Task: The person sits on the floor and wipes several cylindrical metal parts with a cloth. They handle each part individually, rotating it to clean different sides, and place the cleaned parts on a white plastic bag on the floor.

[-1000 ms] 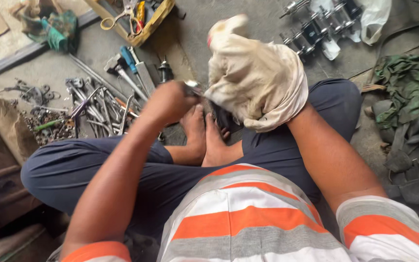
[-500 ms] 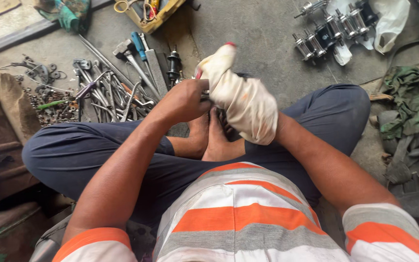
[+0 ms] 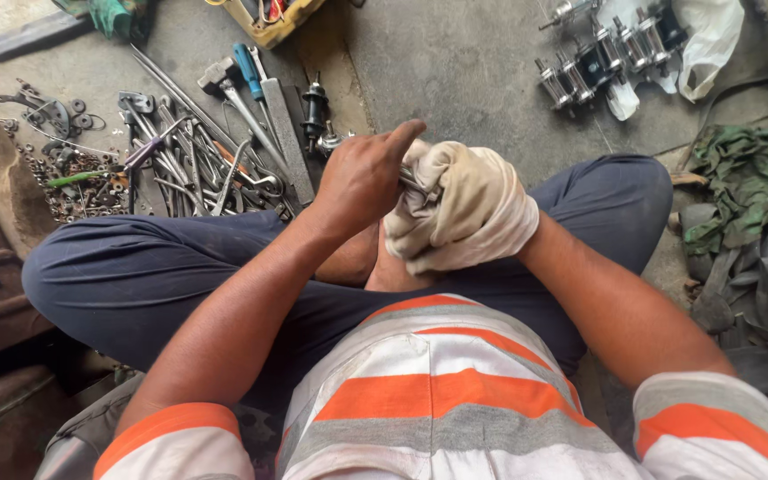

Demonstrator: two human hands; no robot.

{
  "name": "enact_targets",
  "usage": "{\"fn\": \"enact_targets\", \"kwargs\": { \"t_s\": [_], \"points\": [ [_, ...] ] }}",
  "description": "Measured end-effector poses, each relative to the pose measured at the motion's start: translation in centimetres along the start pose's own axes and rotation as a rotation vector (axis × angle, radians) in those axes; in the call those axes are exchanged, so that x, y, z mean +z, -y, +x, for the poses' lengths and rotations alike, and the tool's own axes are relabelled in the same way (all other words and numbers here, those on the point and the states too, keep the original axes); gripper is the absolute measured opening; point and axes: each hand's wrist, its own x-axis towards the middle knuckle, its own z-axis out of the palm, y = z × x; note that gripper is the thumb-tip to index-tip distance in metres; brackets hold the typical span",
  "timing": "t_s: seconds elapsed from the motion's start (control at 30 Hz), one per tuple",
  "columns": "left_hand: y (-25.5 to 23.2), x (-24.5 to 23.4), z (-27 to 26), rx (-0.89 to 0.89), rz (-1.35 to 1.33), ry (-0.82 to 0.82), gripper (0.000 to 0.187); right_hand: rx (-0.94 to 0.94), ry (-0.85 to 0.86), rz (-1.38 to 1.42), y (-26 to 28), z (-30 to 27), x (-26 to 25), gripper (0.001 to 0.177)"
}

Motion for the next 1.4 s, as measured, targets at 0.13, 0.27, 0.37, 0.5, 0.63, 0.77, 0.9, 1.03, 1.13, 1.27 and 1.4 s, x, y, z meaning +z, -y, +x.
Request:
{"fn": "enact_targets", "kwargs": {
  "t_s": [0.13, 0.27, 0.37, 0.5, 0.63, 0.77, 0.9, 1.03, 1.13, 1.27, 1.4],
  "points": [
    [0.9, 0.0, 0.4, -0.138, -0.071, 0.204, 0.062, -0.101, -0.045, -0.091, 1.6, -0.7, 1.5, 0.054],
    [1.4, 0.7, -0.4, -0.036, -0.121, 0.183, 0.062, -0.158, -0.034, -0.093, 1.9, -0.4, 2.4, 0.056],
    [1.2, 1.3, -0.3, -0.046, -0.001, 0.102, 0.059, -0.228, -0.004, -0.047, 1.1, 0.8, 1.2, 0.057],
    [0.9, 1.0, -0.2, 0.248, 0.224, -0.186, 0.054, 0.080, 0.078, 0.010, 2.0, 1.4, -0.8, 0.072],
    [0.6, 0.5, 0.1, 0.163, 0.172, -0.157, 0.053, -0.135, -0.180, -0.093, 4.5, 0.5, -1.7, 0.046],
    [0.6, 0.2, 0.2, -0.005, -0.049, 0.096, 0.048, 0.198, -0.010, -0.044, 5.4, 1.3, -1.4, 0.054],
    [0.4, 0.7, 0.2, -0.133, -0.039, 0.100, 0.042, 0.218, -0.095, 0.063, 5.1, 1.9, -1.4, 0.056],
    [0.3, 1.1, -0.5, 0.192, 0.158, -0.223, 0.037, 0.016, -0.214, -0.161, 5.0, 1.8, -1.3, 0.066],
    [0.8, 1.0, -0.5, 0.232, 0.198, -0.222, 0.038, 0.031, -0.287, -0.184, 4.3, 1.7, -1.2, 0.072],
    [2.3, 1.0, 0.8, 0.004, -0.164, 0.073, 0.060, 0.102, -0.212, -0.147, 3.0, 0.8, -0.8, 0.069],
    [2.4, 1.7, 0.9, -0.020, -0.245, 0.514, 0.053, 0.037, -0.068, -0.186, 2.3, -0.3, 0.1, 0.066]
  ]
}}
